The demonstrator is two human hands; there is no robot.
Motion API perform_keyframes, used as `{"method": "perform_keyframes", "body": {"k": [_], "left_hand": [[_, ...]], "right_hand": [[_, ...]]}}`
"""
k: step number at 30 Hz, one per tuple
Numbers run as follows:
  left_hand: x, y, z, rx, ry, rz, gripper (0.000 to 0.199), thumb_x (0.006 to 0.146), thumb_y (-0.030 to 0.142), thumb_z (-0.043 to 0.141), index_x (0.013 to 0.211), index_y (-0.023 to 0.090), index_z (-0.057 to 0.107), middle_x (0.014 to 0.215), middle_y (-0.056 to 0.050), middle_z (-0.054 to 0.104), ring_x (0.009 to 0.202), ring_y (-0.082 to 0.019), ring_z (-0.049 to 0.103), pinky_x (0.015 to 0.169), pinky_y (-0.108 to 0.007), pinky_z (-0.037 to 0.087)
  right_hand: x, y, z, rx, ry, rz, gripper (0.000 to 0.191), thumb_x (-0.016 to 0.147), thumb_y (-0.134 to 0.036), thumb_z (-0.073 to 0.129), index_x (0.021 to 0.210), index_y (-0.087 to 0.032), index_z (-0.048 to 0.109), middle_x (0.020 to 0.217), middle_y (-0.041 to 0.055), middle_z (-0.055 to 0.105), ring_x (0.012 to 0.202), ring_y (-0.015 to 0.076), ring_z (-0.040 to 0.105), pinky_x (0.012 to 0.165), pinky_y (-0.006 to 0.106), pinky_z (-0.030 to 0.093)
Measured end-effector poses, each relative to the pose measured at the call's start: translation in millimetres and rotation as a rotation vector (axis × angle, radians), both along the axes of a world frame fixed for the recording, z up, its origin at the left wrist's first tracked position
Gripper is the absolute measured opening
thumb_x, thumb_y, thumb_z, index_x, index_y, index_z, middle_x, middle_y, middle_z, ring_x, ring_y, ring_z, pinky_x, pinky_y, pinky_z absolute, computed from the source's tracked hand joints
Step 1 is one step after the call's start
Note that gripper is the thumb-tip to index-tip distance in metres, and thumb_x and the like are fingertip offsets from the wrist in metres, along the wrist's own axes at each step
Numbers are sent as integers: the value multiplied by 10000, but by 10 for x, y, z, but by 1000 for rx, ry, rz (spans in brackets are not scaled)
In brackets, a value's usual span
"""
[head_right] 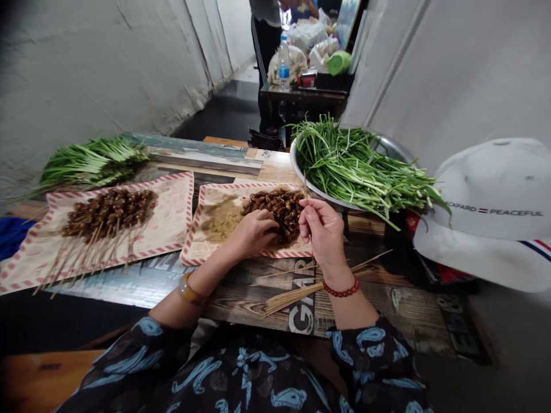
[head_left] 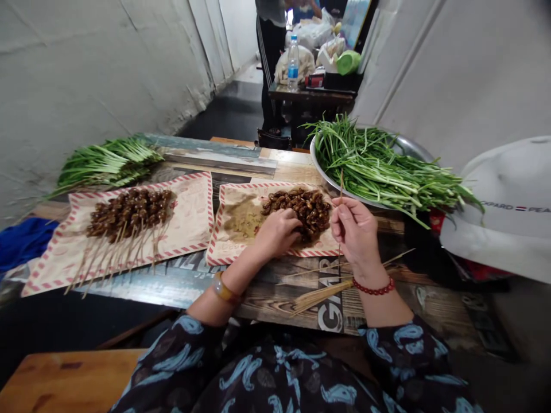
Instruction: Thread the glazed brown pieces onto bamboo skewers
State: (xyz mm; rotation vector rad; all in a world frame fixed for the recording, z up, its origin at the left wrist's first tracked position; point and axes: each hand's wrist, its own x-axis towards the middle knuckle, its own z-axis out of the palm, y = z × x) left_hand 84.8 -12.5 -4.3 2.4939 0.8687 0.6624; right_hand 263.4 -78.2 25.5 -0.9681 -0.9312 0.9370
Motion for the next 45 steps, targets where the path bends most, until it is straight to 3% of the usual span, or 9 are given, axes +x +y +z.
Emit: {"method": "perform_keyframes", "body": {"k": [3, 6, 9, 12, 20, 27, 45], "left_hand": [[-109, 36, 81, -391, -494, 111, 143, 767, 245, 702, 894, 186, 726, 927, -69, 670, 865, -172, 598, 809, -315, 464], [-171, 31, 164, -808, -901, 187, 225, 713, 289, 773, 909, 187, 732, 883, -28, 683, 742, -103, 584, 714, -235, 468], [-153, 5, 166, -1116, -1122, 191, 319, 645, 284, 831, 919, 159, 727, 799, -9, 672, 638, -65, 553, 663, -212, 489], [-114, -23, 106, -1274, -1242, 238, 349, 598, 259, 864, 889, 145, 707, 738, 6, 659, 621, -67, 568, 685, -238, 534], [-198, -47, 99, -1342, -1340, 246, 304, 645, 234, 835, 890, 156, 673, 798, -4, 681, 702, -96, 628, 687, -239, 560], [-224, -45, 129, -1291, -1277, 272, 243, 712, 250, 772, 918, 178, 663, 842, 3, 685, 680, -74, 606, 716, -234, 552], [-190, -54, 152, -1287, -1299, 274, 233, 689, 214, 774, 887, 177, 658, 819, -5, 699, 715, -98, 635, 736, -247, 546]], "right_hand": [[-14, -45, 2, 7, -70, -2, 182, 877, -364, 628, 949, -198, 644, 629, -68, 552, 410, 41, 475, 339, 146, 354], [-36, -126, 14, 61, -284, -55, 179, 910, -350, 592, 987, -211, 675, 732, -24, 610, 488, 67, 553, 386, 177, 439], [-58, -186, 30, 202, -629, -148, 151, 923, -275, 575, 991, -231, 702, 901, 35, 656, 627, 107, 618, 517, 246, 537], [-74, -200, 12, 313, -941, -204, 182, 919, -200, 575, 1033, -243, 710, 904, 55, 660, 773, 153, 640, 691, 303, 563], [-112, -219, -88, 255, -1277, -98, 293, 916, -153, 567, 1175, -232, 681, 811, 42, 657, 731, 142, 606, 701, 261, 497], [-132, -225, -121, 241, -1292, -84, 361, 907, -122, 563, 1228, -258, 655, 791, 30, 640, 691, 133, 586, 668, 252, 489], [-115, -229, -126, 239, -1290, -69, 348, 904, -112, 563, 1216, -230, 661, 800, 39, 641, 700, 135, 584, 659, 254, 485]]}}
